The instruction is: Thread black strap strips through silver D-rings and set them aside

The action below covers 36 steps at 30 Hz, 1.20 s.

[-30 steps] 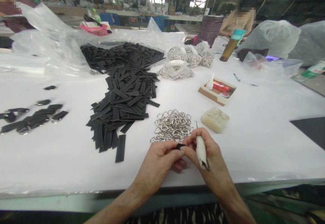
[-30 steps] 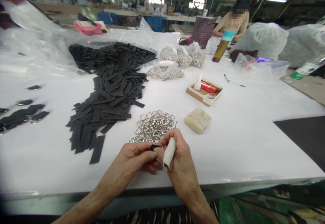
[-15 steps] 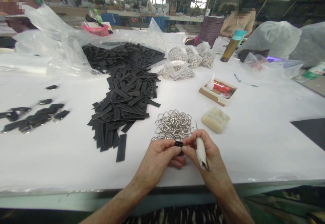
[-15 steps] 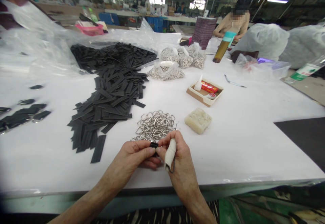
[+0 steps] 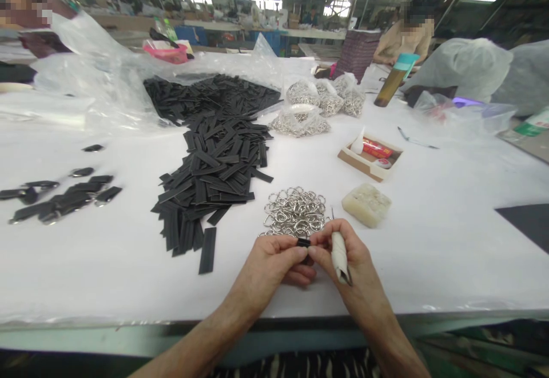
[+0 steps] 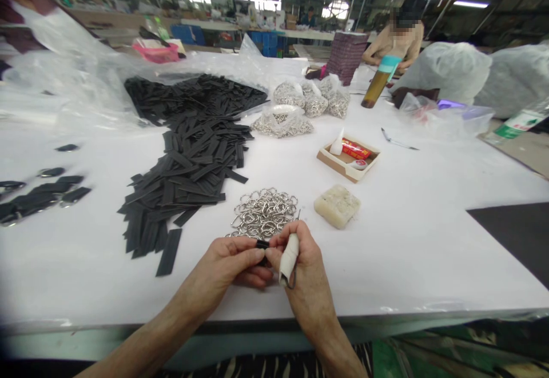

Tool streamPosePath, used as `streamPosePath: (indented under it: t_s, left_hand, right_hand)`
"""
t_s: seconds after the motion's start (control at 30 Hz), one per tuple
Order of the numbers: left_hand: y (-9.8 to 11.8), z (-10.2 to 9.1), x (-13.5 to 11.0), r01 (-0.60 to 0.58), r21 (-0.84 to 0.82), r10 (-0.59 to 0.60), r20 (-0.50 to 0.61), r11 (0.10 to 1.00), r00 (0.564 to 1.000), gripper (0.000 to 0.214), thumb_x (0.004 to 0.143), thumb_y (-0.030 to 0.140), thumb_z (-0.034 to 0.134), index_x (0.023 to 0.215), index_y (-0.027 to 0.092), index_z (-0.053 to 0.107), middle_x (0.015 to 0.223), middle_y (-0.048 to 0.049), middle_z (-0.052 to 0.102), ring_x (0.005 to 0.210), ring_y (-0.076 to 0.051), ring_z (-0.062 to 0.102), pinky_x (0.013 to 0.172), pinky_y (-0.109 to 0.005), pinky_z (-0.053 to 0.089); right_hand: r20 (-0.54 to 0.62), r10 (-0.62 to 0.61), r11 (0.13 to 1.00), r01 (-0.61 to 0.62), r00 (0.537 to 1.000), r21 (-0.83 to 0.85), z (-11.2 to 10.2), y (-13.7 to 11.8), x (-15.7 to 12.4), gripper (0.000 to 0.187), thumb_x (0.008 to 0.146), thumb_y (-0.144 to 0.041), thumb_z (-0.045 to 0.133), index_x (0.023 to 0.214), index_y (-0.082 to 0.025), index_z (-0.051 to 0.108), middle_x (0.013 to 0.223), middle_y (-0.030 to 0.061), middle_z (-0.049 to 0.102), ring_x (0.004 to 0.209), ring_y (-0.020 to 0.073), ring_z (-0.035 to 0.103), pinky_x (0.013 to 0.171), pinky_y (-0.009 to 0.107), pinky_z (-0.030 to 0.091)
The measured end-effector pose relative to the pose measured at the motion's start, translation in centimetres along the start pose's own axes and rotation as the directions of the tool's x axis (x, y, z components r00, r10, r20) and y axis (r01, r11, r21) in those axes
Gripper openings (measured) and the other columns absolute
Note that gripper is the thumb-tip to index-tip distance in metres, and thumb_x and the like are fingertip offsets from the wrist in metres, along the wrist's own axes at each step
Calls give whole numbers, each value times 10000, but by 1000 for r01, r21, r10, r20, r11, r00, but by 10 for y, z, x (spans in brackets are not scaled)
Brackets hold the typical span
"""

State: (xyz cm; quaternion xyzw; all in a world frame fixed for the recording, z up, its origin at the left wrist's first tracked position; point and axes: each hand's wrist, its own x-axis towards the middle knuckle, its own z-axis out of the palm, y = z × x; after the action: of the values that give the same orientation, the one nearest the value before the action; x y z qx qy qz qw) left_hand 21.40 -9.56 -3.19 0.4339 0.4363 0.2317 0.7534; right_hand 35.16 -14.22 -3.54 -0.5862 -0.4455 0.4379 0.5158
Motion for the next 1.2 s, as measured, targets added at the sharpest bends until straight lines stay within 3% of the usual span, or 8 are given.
streamPosePath:
  t_s: [0.3,0.9,1.2]
  left_hand:
    - [-1,-1,3,29,-71,-29,6,997,1000,154,745,254,639,754,101,649,723,-77,699,599,-138,656,585,-232,552]
    - [1,1,1,17,-34,-17,2,999,1000,162,759,263,625,752,104,653,708,-74,696,607,-148,655,605,-256,546]
    - [2,-2,1,61,-60,-60,22,996,998,171,732,270,640,713,102,668,654,-73,689,562,-142,647,578,-239,537]
  right_hand:
    - [5,28,999,-28,1000,39,2,0,3,186,733,-230,604,818,-218,438,773,-27,546,675,137,501,627,254,428]
    - [2,26,1000,-26,1000,10,2,-1,2,164,760,-227,583,799,-214,425,758,-25,532,665,138,496,618,260,428]
    - [-19,-13,999,13,1000,-34,-4,-1,-6,156,816,-306,611,845,-216,487,800,-14,596,688,143,568,627,254,455]
